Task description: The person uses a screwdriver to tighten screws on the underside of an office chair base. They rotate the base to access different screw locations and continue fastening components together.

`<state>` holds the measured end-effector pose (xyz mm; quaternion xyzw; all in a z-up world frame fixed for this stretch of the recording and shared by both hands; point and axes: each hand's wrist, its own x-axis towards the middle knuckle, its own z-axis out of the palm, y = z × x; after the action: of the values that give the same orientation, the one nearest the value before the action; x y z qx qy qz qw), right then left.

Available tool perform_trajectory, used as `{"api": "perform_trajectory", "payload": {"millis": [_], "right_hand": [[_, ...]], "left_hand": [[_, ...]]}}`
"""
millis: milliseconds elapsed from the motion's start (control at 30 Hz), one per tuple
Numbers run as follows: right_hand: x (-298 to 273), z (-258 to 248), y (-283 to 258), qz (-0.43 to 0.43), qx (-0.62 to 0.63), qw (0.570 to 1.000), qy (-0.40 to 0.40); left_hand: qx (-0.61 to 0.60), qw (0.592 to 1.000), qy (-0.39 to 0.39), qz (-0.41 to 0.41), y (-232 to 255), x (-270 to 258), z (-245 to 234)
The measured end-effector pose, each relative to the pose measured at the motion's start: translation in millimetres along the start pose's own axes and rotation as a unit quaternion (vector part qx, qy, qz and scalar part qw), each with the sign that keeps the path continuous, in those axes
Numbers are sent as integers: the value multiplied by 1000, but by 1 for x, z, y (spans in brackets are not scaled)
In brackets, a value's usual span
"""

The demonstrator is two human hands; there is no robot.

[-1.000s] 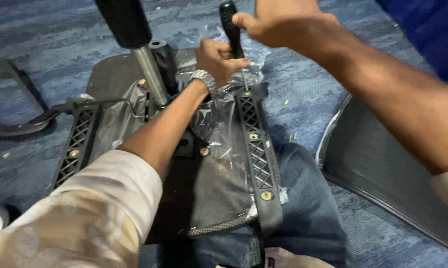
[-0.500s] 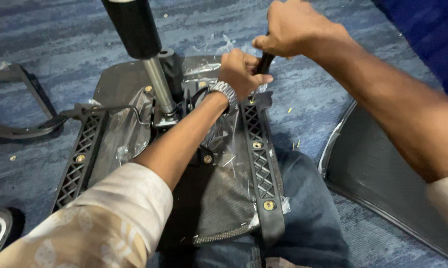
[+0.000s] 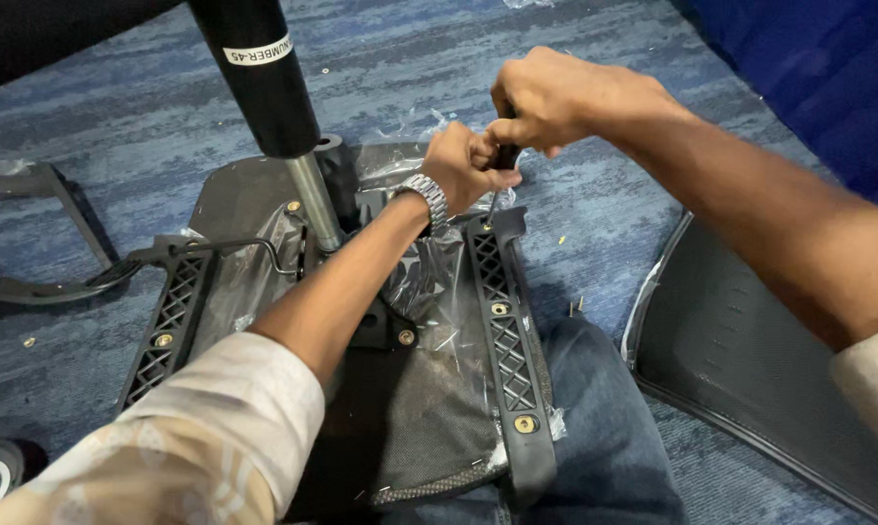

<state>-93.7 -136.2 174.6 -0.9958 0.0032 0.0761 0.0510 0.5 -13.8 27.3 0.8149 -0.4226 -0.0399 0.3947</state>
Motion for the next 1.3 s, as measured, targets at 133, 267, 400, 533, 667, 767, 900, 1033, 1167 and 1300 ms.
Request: {"api": "perform_trajectory", "payload": {"millis": [133, 267, 400, 533, 667, 767, 900, 1033, 1167, 1300], "right_hand": [[-1, 0, 4, -24, -10, 1000, -13], [0, 0, 7, -55, -3, 998, -15], [5, 3, 9, -74, -23, 997, -15], [9, 6, 9, -177, -42, 983, 7], [8, 9, 0, -67, -37, 997, -31], [7, 6, -7, -147, -33, 989, 5], [8, 11, -8, 79, -86, 993, 27], [13, 17, 7, 14, -126, 990, 62], [19, 18, 20, -64, -136, 987, 64], [15, 16, 23, -67, -140, 987, 39]], "left_hand": [[-54, 997, 41, 38, 2, -3, -1], [-26, 996, 60, 54, 3, -5, -1], [-54, 996, 67, 36, 5, -10, 1], [-62, 993, 99, 23, 7, -15, -2], [-50, 991, 122, -15, 7, -20, 1], [-118, 987, 108, -9, 3, -20, 5], [-161, 973, 158, 49, 0, -12, 19], [-83, 982, 165, 27, -3, -10, 25], [-77, 989, 127, 6, -4, -7, 22], [13, 985, 128, 110, -4, 1, 19]]}}
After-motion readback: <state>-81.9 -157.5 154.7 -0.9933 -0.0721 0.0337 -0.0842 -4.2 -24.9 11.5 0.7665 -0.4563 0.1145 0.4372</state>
